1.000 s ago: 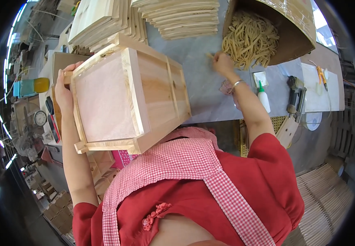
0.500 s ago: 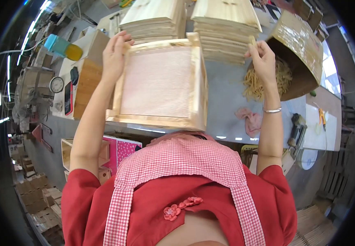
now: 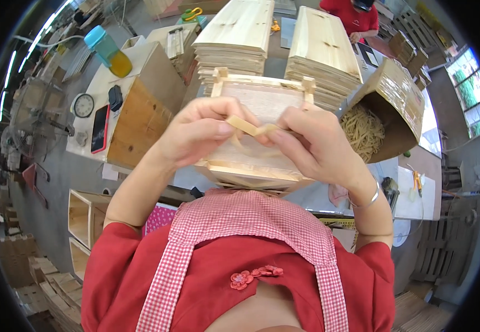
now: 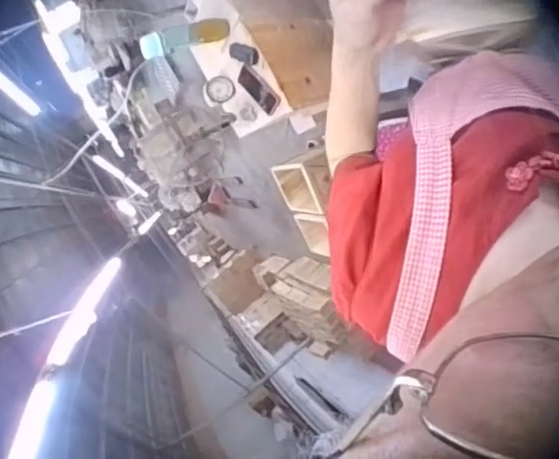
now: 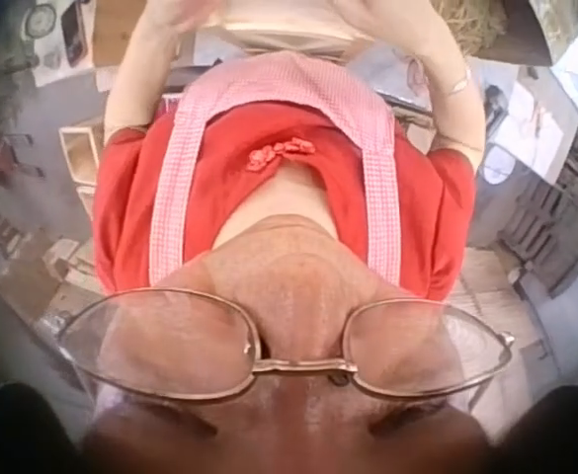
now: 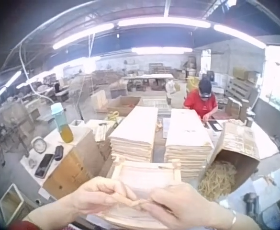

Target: Assembling wooden panels into boxes using glue and rubber bands.

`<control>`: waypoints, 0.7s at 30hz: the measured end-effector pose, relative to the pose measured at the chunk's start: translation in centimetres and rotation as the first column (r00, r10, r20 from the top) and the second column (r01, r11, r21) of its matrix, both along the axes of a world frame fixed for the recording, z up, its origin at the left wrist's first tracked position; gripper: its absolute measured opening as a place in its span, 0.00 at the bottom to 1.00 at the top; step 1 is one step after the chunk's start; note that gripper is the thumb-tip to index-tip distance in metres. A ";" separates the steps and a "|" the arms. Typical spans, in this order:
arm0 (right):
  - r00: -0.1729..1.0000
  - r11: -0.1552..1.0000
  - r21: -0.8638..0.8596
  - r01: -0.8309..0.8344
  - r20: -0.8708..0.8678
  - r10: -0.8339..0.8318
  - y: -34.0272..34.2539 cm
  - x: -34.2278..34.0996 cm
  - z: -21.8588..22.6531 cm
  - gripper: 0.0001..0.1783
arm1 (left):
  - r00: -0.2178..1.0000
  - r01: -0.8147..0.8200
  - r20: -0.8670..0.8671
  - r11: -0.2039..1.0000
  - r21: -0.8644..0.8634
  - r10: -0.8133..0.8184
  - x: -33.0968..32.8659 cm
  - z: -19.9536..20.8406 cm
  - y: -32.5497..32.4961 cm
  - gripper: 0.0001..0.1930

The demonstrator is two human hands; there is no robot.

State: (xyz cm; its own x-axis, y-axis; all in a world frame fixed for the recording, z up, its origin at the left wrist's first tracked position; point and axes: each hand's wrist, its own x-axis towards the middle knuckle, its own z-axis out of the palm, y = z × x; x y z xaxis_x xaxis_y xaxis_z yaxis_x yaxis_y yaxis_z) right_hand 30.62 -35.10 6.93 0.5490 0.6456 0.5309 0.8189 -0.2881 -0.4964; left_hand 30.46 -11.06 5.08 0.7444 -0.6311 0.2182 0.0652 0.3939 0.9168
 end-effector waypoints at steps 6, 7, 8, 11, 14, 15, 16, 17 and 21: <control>0.995 0.999 0.018 0.042 0.094 -0.044 -0.7 1.3 -0.3 0.14 | 0.981 0.193 -0.025 0.981 0.011 -0.192 1.7 -0.3 3.0 0.13; 0.987 0.994 -0.015 0.108 0.120 -0.105 -1.7 2.1 -0.6 0.15 | 0.994 0.067 0.056 0.918 0.392 -0.097 2.1 1.2 4.4 0.11; 0.980 0.991 -0.044 0.126 0.163 -0.117 -2.5 3.2 -0.8 0.16 | 0.995 0.055 0.058 0.918 0.392 -0.084 3.1 1.1 4.9 0.11; 0.939 0.953 -0.115 0.279 0.240 -0.246 -6.1 7.5 -2.1 0.18 | 0.179 -0.815 0.948 0.499 0.292 -0.262 8.4 -0.8 7.2 0.06; 0.916 0.918 -0.062 0.392 0.121 -0.383 -10.0 11.2 -4.9 0.20 | 0.156 -0.877 0.962 0.416 0.240 -0.225 10.9 -2.8 10.3 0.07; 0.908 0.907 -0.074 0.415 0.095 -0.408 -10.7 11.1 -5.8 0.20 | 0.265 -0.847 0.944 0.421 0.326 -0.196 10.6 -3.5 10.7 0.09; 0.898 0.894 -0.088 0.439 0.068 -0.434 -11.1 10.8 -6.5 0.20 | 0.373 -0.806 0.913 0.429 0.407 -0.166 10.4 -3.9 11.0 0.10; 0.902 0.897 -0.089 0.432 0.062 -0.428 -11.2 10.1 -6.8 0.20 | 0.420 -0.787 0.898 0.440 0.433 -0.133 9.1 -4.3 10.5 0.11; 0.970 0.960 -0.143 0.240 0.001 -0.243 -10.9 5.1 -6.9 0.23 | 0.634 -0.640 0.771 0.525 0.562 -0.052 4.1 -4.0 10.3 0.09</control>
